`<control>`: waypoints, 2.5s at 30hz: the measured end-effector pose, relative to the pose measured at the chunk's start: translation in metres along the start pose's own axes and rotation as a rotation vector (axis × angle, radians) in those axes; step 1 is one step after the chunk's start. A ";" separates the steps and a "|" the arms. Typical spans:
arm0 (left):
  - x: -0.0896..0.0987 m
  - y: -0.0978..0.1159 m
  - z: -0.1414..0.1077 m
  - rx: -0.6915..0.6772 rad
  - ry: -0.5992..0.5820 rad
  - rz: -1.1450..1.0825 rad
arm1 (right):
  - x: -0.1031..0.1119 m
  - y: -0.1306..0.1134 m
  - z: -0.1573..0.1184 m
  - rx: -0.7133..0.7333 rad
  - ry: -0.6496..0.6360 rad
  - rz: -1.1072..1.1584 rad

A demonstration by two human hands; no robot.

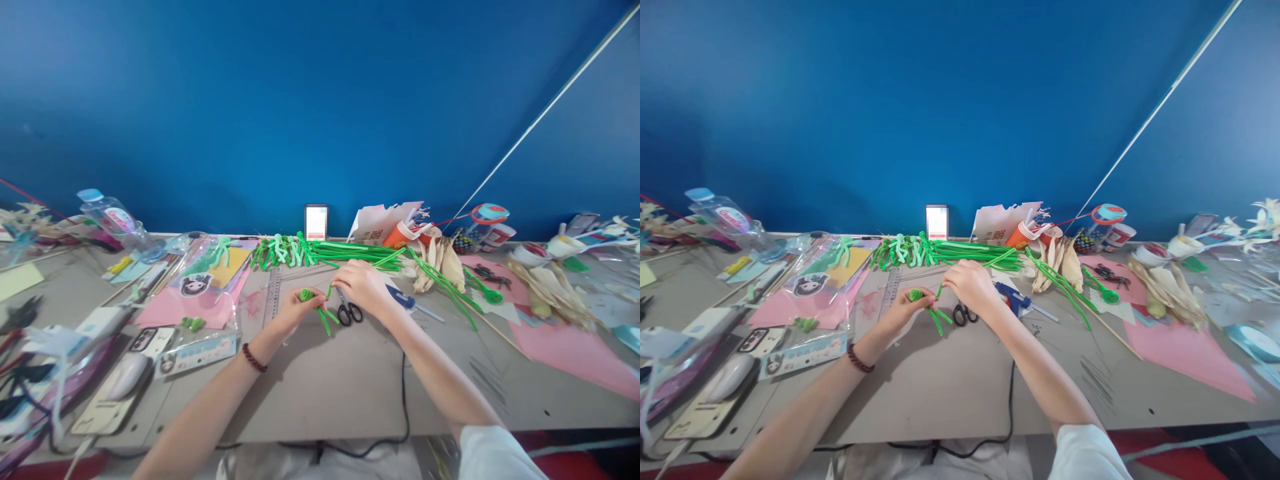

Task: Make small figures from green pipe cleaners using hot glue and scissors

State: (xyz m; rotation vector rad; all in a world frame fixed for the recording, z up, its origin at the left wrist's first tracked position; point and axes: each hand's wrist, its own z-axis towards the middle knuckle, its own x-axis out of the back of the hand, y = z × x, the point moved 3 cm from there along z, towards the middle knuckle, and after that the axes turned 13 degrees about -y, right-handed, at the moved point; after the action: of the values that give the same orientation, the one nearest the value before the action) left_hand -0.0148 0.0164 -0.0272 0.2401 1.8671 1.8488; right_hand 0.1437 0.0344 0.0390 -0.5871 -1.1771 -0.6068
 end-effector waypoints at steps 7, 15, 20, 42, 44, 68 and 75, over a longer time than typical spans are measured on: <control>0.011 -0.013 0.003 -0.001 0.224 -0.024 | 0.005 -0.029 -0.005 0.122 -0.001 -0.191; 0.014 -0.009 0.005 -0.022 0.163 -0.366 | 0.000 -0.024 -0.002 0.034 -0.002 -0.098; 0.005 -0.004 0.001 -0.016 0.004 -0.301 | -0.002 -0.007 0.000 -0.025 0.012 -0.073; 0.014 -0.009 0.005 -0.004 0.188 -0.434 | -0.006 -0.021 -0.001 -0.008 -0.072 -0.162; 0.012 -0.008 0.004 -0.008 0.169 -0.433 | -0.006 -0.013 -0.001 -0.054 -0.065 -0.141; 0.008 -0.004 0.005 -0.010 -0.016 -0.278 | 0.003 0.001 -0.001 0.105 0.014 -0.179; 0.009 -0.006 0.005 0.004 -0.014 -0.199 | 0.004 -0.002 0.000 0.105 0.056 -0.163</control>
State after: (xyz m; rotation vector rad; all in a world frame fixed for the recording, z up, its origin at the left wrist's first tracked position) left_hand -0.0186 0.0243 -0.0351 0.0656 1.8146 1.7046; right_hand 0.1436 0.0322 0.0426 -0.3850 -1.2043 -0.6911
